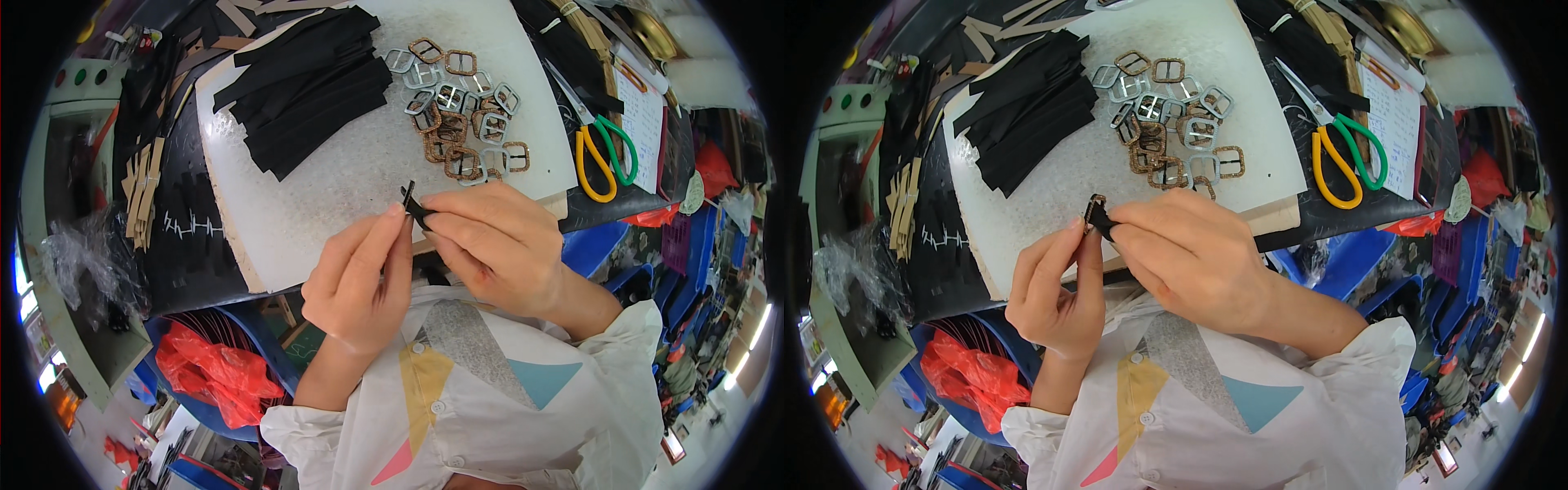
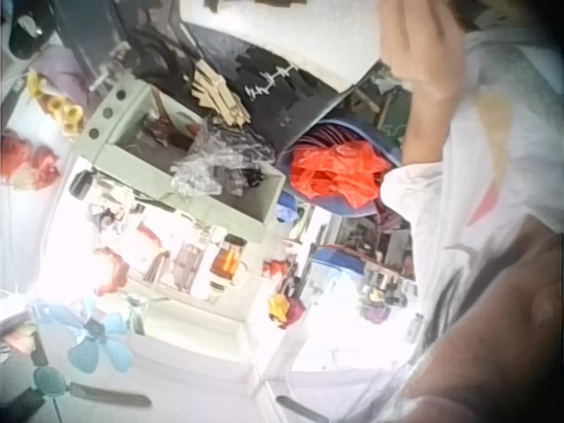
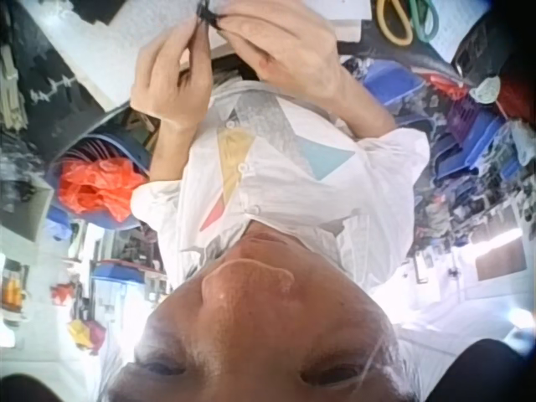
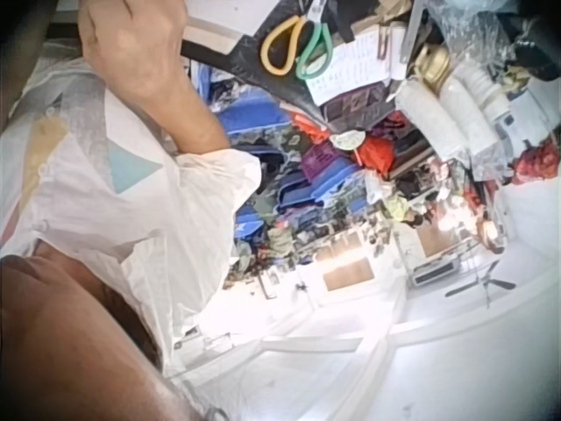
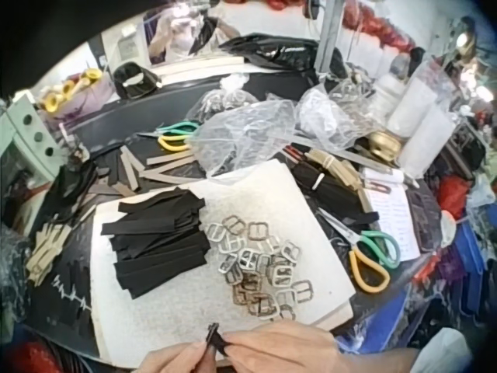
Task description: Manually attaching metal buckles to black synthetic shoe straps.
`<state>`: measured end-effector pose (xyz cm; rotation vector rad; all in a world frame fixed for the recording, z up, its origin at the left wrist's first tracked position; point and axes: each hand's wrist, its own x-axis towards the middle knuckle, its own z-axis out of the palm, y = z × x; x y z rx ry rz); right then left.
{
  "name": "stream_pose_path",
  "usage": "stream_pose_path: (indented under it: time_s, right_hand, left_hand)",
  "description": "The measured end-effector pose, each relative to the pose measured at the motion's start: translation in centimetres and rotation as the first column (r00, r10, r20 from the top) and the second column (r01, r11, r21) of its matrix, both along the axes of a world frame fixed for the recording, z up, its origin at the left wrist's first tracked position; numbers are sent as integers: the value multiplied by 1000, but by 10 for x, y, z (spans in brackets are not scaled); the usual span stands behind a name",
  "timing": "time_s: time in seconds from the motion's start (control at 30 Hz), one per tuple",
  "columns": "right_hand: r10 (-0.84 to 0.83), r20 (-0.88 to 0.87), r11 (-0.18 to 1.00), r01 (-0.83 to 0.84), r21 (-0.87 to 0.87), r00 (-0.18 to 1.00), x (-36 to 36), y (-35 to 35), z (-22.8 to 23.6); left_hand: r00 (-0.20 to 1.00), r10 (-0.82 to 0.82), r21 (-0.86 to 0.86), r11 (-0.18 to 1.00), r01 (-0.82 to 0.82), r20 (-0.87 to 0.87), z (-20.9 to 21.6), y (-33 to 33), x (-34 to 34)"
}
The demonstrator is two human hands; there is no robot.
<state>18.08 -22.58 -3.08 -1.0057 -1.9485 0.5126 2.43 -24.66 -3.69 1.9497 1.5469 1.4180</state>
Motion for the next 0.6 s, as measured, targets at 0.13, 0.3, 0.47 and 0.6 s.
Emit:
stream_pose_path:
  time_s: [0.13, 0.3, 0.47, 0.6]
  right_hand:
    - [-6, -70, 992, -3, -127, 998, 4, 7, 6]
    - [52, -173, 951, -102, -293, 984, 6, 7, 9]
    - [6, -405, 816, -238, -527, 914, 5, 4, 5]
    - [-47, -522, 693, -349, -631, 851, 6, 3, 5]
  left_hand:
    - [993, -73, 96, 992, 82, -95, -2, -3, -2]
    - [963, -105, -173, 973, 151, 249, 10, -8, -10]
    - [799, -85, -391, 839, 380, 595, 12, -2, -27]
    - [796, -79, -430, 807, 405, 600, 15, -2, -29]
